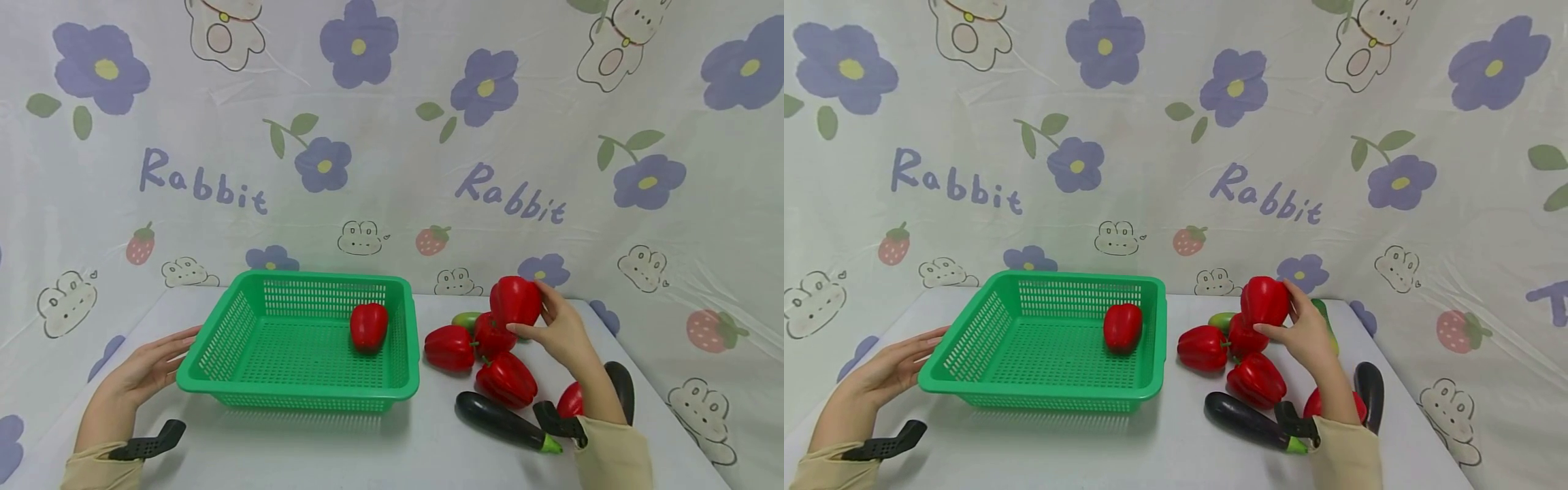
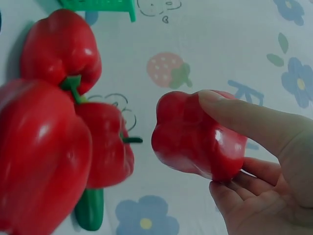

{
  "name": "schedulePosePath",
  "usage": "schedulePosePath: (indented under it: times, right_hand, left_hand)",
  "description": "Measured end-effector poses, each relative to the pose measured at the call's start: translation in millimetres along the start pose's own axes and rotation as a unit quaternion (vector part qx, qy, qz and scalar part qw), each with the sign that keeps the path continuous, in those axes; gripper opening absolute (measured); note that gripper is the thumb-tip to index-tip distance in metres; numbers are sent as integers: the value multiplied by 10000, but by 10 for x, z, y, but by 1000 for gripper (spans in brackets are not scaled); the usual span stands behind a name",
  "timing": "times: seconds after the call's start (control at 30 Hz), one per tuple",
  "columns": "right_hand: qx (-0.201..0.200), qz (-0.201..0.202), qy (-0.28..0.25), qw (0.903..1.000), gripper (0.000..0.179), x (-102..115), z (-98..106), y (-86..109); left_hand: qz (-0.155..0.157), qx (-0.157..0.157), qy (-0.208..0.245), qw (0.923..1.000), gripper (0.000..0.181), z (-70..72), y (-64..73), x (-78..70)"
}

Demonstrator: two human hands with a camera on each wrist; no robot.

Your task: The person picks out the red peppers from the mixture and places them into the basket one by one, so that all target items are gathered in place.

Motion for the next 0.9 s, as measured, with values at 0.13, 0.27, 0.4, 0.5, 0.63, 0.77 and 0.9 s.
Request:
schedulePosePath:
  times: [0.13, 0.27, 0.4, 0.5, 0.63, 0.77, 0.9]
  right_hand:
    - [33, 37, -144, 9999, 100, 81, -67, -6]
    - [91, 21, -289, 9995, 100, 148, -142, -26]
    - [-14, 84, -351, 9993, 99, 238, -205, -63]
    - [-55, 122, -417, 9990, 98, 308, -259, -88]
    - [41, 161, -554, 9983, 98, 387, -339, -116]
    - [74, 150, -594, 9981, 98, 460, -401, -128]
    - [96, 135, -673, 9976, 98, 543, -464, -121]
  left_hand:
    - [-25, 34, 2, 10000, 32, -4, 1, -1]
    - [-48, 84, -44, 9999, 32, -9, 0, -1]
    - [-65, 140, -75, 9999, 32, -15, 3, -5]
    - [-65, 164, -81, 9998, 33, -15, 9, -3]
    - [-71, 158, -82, 9998, 33, -16, 16, 0]
    - [-92, 135, -94, 9998, 32, -22, 17, -5]
    - [-84, 108, -106, 9999, 32, -22, 15, -5]
Point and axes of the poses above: each hand's wrist, its own y-axis away from the middle knuckle, its own z-axis out of the back of the hand, x = y × z, the point moved 10 cm from there along -y, towards the middle knuckle, and after that the axes turned 12 degrees about -x, right-handed, at the moved point
